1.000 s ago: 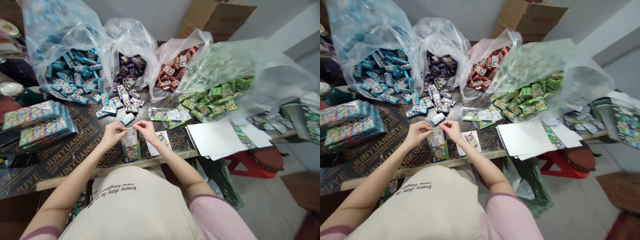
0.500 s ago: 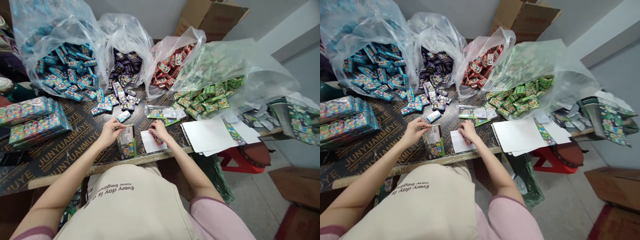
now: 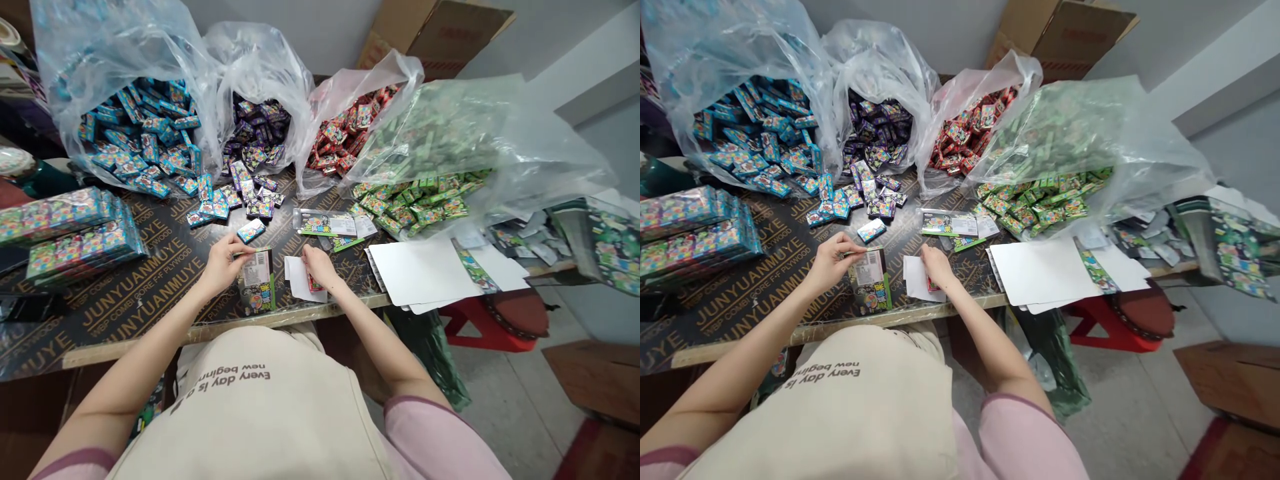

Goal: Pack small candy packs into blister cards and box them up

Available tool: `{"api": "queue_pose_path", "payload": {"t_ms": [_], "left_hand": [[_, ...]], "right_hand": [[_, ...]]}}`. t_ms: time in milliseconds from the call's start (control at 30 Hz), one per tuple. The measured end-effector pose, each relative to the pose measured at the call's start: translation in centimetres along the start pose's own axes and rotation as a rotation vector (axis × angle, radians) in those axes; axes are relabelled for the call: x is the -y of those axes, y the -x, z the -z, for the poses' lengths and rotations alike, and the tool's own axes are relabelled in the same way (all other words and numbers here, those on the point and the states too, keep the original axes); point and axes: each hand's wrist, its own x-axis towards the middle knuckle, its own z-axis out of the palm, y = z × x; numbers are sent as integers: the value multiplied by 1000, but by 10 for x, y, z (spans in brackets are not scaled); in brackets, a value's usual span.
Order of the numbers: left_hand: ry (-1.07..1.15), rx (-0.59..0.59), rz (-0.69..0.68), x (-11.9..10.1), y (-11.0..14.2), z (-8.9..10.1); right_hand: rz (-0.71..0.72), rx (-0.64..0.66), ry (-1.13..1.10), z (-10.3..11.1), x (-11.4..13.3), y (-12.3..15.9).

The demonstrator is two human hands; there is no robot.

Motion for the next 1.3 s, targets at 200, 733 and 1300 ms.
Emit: {"api": "queue_pose_path", "payload": {"t_ms": [200,733,1300], "left_hand": [[46,-43,25,-6,0,-1],[206,-174,68,-22,8,2],[-292,-158,-158,-4,14,-11]], "right_hand": [[13,-49,-114,16,2,-1],[212,176,-1147,91,133,-41],[-245,263,-1275,51,112,-60]]}}
